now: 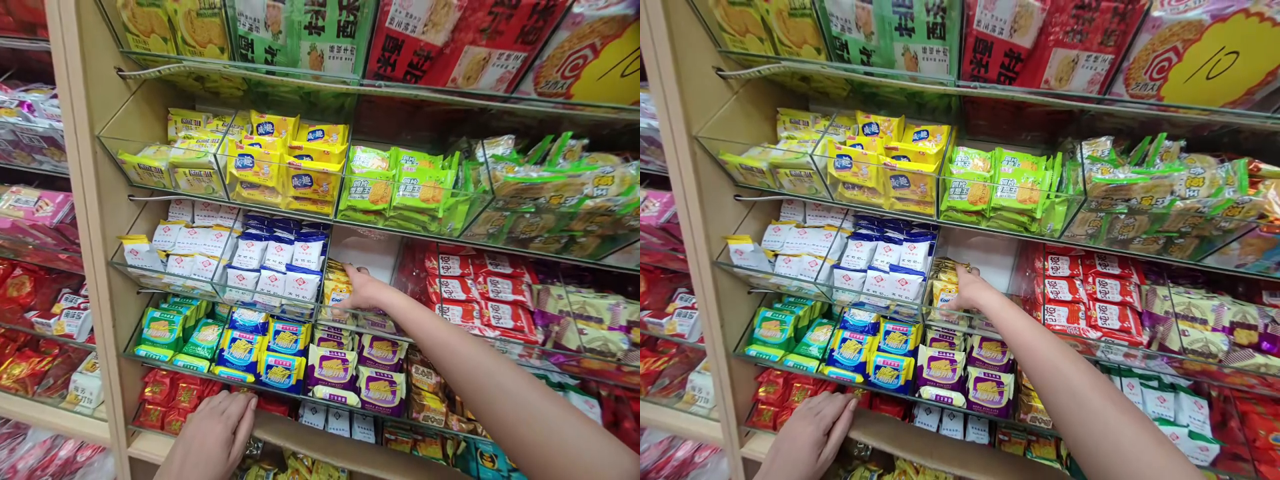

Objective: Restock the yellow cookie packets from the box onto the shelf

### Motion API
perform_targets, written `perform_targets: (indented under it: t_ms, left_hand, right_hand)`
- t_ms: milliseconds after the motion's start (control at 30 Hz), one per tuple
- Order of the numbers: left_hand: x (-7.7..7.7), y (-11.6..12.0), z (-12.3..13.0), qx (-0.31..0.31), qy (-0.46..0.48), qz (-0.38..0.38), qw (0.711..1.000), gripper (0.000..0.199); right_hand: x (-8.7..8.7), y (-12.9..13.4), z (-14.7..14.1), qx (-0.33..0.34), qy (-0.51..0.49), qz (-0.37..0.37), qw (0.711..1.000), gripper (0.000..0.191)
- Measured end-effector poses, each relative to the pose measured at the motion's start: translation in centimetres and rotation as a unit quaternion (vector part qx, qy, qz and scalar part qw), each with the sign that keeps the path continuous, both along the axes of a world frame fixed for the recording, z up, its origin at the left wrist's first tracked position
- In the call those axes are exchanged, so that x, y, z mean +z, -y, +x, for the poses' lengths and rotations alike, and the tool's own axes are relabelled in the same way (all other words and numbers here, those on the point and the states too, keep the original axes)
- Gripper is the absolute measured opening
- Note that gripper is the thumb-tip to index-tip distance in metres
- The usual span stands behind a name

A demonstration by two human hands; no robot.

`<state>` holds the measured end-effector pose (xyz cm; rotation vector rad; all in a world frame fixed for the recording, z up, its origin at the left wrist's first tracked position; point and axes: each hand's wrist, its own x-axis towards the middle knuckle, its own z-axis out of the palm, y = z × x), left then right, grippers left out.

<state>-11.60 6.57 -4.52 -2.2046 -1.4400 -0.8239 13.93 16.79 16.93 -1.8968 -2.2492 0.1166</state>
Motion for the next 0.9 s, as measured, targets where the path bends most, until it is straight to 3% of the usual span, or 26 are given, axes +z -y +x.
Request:
perform_targets:
  t_ms: [67,133,233,300,333,467,633,767,900]
  left_hand:
    - [0.0,-0.1,-0.1,-0.004,-0.001,0.010,1.000,0.021]
    - [0.0,-0.1,-0.1,-0.008,-0.001,0.024,1.000,0.021]
    - [0.1,-0.3,-0.2,-0.013,0.000,0.036,0.999,0.021]
    - [0.2,-0.3,-0.1,-0.013,0.001,0.027,1.000,0.021]
    - [0.3,-0.4,-0.1,-0.011,0.002,0.019,1.000,0.021]
    - [0.6,-0.3,0.2,-0.004,0.004,0.001,1.000,0.023]
    - [0.7,0.1,0.3,0.007,-0.005,-0.007,1.000,0.024]
    - [0.6,0.1,0.2,0.006,-0.004,-0.001,1.000,0.024]
    - [0.4,0.1,0.1,0.003,-0.006,0.020,1.000,0.023]
  right_hand:
    - [0.2,0.5,0.8,0.017,-0.027,0.032,0.999,0.103]
    - [0.1,1.9,1.8,0.036,-0.061,0.123,0.990,0.086]
    - [-1.2,5.4,3.0,0.112,-0.089,0.325,0.935,0.044]
    - [-2.7,7.6,3.4,0.163,-0.060,0.385,0.907,0.034]
    - [-3.5,8.4,3.5,0.170,-0.038,0.381,0.908,0.035]
    - [-4.9,8.7,3.3,0.137,-0.011,0.268,0.953,0.042]
    - [-1.9,6.1,3.7,0.180,-0.055,0.084,0.979,0.036]
    - [-0.1,3.8,4.6,0.248,-0.161,-0.095,0.951,0.033]
    - [-0.2,2.6,5.1,0.240,-0.276,-0.210,0.907,0.031]
